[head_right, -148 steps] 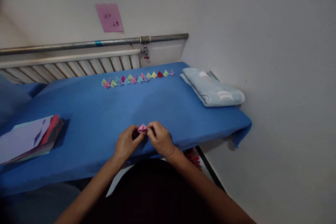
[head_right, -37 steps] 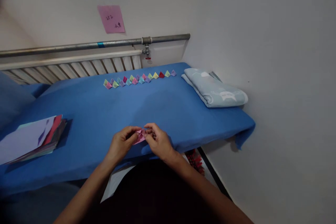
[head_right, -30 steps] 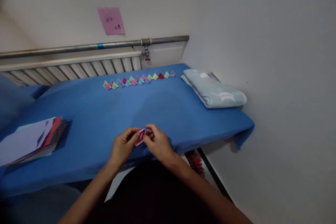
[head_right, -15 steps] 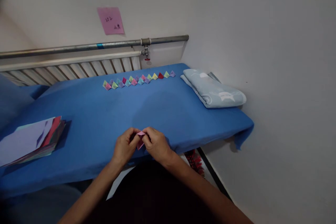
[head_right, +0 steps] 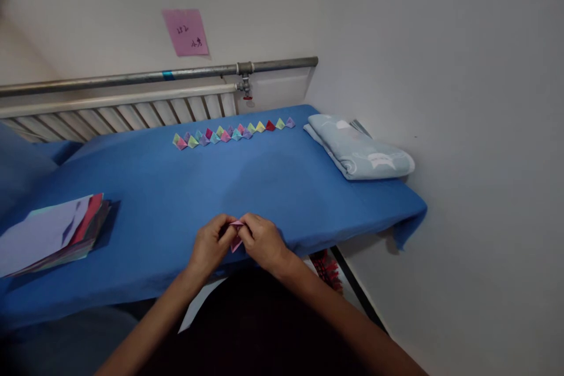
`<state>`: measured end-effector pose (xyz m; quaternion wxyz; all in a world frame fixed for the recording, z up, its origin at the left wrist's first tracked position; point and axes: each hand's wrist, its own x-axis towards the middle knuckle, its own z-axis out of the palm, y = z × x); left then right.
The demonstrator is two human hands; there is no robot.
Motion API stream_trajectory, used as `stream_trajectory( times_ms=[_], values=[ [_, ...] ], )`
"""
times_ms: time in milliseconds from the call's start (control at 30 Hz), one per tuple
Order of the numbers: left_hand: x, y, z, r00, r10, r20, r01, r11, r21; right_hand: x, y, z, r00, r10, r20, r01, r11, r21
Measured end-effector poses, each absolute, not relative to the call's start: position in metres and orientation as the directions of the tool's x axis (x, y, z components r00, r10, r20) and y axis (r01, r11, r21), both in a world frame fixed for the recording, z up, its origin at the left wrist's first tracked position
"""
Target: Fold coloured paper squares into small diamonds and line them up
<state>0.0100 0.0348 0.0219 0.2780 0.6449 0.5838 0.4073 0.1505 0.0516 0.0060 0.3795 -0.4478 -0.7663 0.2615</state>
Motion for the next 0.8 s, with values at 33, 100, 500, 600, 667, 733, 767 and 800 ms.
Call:
stream_trajectory(
  times_ms=[33, 100, 500, 600, 667, 733, 767, 800],
  values=[
    [0.009, 0.036, 0.021, -0.011, 0.983, 0.184, 0.517, -0.152, 0.843, 0.150, 0.052, 0.006, -0.303, 0.890, 0.341, 0.489, 0.453, -0.746],
    [0.005, 0.041, 0.019, -0.011, 0.989, 0.147, 0.502, -0.122, 0.856, 0.150, 0.055, 0.007, -0.280, 0.902, 0.329, 0.481, 0.428, -0.765],
    [-0.043, 0.139, 0.036, 0.117, 0.992, -0.048, 0.438, -0.009, 0.899, 0.124, 0.134, 0.012, -0.238, 0.945, 0.225, 0.484, 0.316, -0.816],
    [-0.060, 0.151, 0.038, 0.021, 0.999, -0.043, 0.474, 0.027, 0.880, 0.134, 0.138, 0.010, -0.244, 0.952, 0.187, 0.470, 0.285, -0.836],
    [-0.067, 0.147, 0.036, -0.063, 0.998, -0.033, 0.508, 0.060, 0.859, 0.143, 0.138, 0.010, -0.226, 0.958, 0.180, 0.436, 0.264, -0.860],
    [-0.070, 0.134, 0.033, -0.116, 0.993, -0.027, 0.532, 0.085, 0.842, 0.150, 0.136, 0.010, -0.232, 0.958, 0.167, 0.403, 0.251, -0.880],
    [-0.069, 0.126, 0.031, -0.124, 0.992, -0.006, 0.548, 0.073, 0.833, 0.153, 0.136, 0.010, -0.238, 0.957, 0.165, 0.395, 0.250, -0.884],
    [-0.067, 0.118, 0.029, -0.110, 0.994, 0.002, 0.544, 0.058, 0.837, 0.154, 0.135, 0.010, -0.245, 0.955, 0.167, 0.394, 0.256, -0.883]
  ],
)
